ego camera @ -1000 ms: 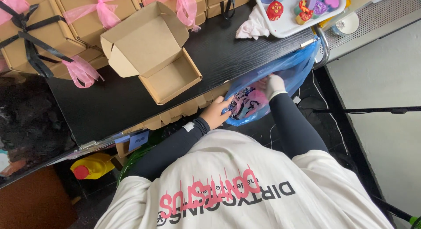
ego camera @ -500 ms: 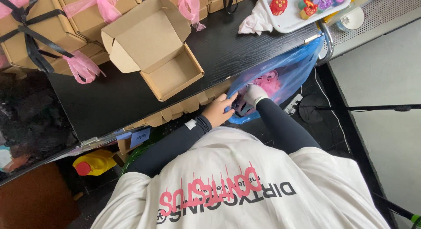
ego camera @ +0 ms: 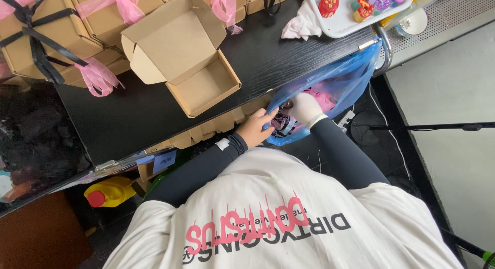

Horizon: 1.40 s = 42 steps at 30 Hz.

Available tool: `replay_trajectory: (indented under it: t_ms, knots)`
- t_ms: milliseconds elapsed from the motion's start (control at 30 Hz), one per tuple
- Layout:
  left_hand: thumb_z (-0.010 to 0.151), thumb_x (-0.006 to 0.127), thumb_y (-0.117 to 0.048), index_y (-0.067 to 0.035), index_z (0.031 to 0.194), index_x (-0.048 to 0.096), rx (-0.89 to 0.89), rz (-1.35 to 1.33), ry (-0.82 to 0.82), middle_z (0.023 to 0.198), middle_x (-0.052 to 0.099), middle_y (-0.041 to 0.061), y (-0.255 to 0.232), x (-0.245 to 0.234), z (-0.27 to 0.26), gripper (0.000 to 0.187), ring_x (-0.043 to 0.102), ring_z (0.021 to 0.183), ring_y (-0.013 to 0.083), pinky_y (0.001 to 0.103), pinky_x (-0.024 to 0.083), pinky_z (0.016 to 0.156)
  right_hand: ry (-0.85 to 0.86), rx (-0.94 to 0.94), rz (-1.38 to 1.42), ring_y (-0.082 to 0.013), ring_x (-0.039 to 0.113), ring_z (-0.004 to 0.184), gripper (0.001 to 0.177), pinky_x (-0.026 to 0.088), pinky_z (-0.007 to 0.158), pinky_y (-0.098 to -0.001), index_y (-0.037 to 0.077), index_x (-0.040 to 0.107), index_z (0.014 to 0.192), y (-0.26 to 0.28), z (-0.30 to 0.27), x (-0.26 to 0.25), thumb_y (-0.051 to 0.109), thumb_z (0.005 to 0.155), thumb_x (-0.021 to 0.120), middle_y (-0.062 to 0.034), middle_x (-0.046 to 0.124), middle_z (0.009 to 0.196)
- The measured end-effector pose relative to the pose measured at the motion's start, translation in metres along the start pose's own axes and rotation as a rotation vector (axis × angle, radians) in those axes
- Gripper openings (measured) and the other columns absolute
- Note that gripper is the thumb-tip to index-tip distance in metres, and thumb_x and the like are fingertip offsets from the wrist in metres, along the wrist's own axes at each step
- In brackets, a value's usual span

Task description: Packaging colorful wax melts or soaps into gift boxes and tying black ribbons.

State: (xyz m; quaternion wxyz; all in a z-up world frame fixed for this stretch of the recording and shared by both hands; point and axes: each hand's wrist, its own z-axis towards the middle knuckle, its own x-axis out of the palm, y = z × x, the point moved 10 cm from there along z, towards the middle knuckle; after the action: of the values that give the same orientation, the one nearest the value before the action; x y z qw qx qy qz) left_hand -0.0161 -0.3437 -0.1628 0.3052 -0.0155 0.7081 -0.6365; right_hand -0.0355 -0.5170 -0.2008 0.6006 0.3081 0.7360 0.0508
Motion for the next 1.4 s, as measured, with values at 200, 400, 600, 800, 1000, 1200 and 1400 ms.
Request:
replay_trajectory:
  t_ms: [200, 400, 600, 800, 1000, 1200, 1400]
  knots:
    - [0.092, 0.069, -0.010, -0.010, 0.153, 0.048, -0.024, 0.000, 0.022, 0.104, 0.056, 0.012, -0.005, 0.002, -0.003, 0.065, 0.062, 0.095, 0.0254, 0.035, 0.053, 0.086, -0.021, -0.021, -0.152, -0.0400, 0.069, 0.093, 0.043, 0.055, 0.081, -0.0493, 0.005, 0.072, 0.106, -0.023, 0.020, 0.046, 0.028, 0.072, 0.086, -0.0228, 0.071, 0.101]
    - [0.092, 0.069, -0.010, -0.010, 0.153, 0.047, -0.024, 0.011, 0.022, 0.103, 0.055, 0.013, 0.001, 0.002, -0.003, 0.064, 0.062, 0.094, 0.0259, 0.035, 0.052, 0.086, -0.184, -0.092, 0.002, -0.0390, 0.066, 0.099, 0.029, 0.053, 0.087, -0.0466, 0.007, 0.076, 0.103, -0.010, 0.002, 0.005, 0.019, 0.078, 0.082, -0.0205, 0.071, 0.107]
    - [0.092, 0.068, -0.011, -0.006, 0.151, 0.048, 0.004, -0.002, -0.033, 0.103, 0.054, 0.013, 0.002, -0.008, 0.001, 0.063, 0.062, 0.094, 0.0255, 0.034, 0.053, 0.087, -0.274, -0.061, 1.184, -0.0279, 0.061, 0.110, 0.018, 0.049, 0.101, -0.0413, 0.003, 0.066, 0.111, -0.092, -0.006, 0.012, 0.007, 0.095, 0.071, -0.0111, 0.061, 0.113]
    - [0.094, 0.067, -0.010, -0.006, 0.152, 0.046, -0.056, -0.008, 0.004, 0.101, 0.053, 0.013, -0.004, -0.010, 0.006, 0.062, 0.061, 0.092, 0.0251, 0.034, 0.053, 0.084, -0.280, 0.385, 2.006, -0.0260, 0.070, 0.095, 0.019, 0.058, 0.092, -0.0447, 0.006, 0.061, 0.106, -0.066, -0.021, -0.004, 0.007, 0.090, 0.051, -0.0100, 0.067, 0.105]
    - [0.094, 0.065, -0.010, -0.008, 0.154, 0.046, -0.086, -0.035, -0.006, 0.099, 0.053, 0.012, -0.001, -0.013, 0.009, 0.063, 0.062, 0.090, 0.0235, 0.033, 0.054, 0.083, -0.150, 0.418, 1.215, -0.0377, 0.064, 0.078, 0.016, 0.051, 0.072, -0.0505, 0.007, 0.066, 0.103, -0.109, -0.008, 0.044, 0.014, 0.096, 0.054, -0.0137, 0.067, 0.093]
    - [0.094, 0.065, -0.011, -0.010, 0.154, 0.045, -0.091, 0.001, 0.032, 0.100, 0.053, 0.012, 0.003, -0.006, 0.011, 0.064, 0.061, 0.090, 0.0238, 0.034, 0.053, 0.083, 0.255, 0.073, -0.116, -0.0367, 0.070, 0.088, 0.039, 0.054, 0.081, -0.0456, 0.004, 0.073, 0.105, -0.044, 0.011, 0.045, 0.034, 0.080, 0.078, -0.0202, 0.072, 0.093]
    - [0.093, 0.066, -0.009, -0.009, 0.154, 0.045, -0.045, 0.003, -0.011, 0.101, 0.054, 0.013, 0.006, -0.006, 0.010, 0.065, 0.061, 0.092, 0.0248, 0.034, 0.053, 0.085, 0.398, -0.355, -0.138, -0.0363, 0.070, 0.091, 0.032, 0.054, 0.083, -0.0449, 0.011, 0.077, 0.100, 0.032, 0.015, 0.094, 0.035, 0.080, 0.074, -0.0177, 0.074, 0.097]
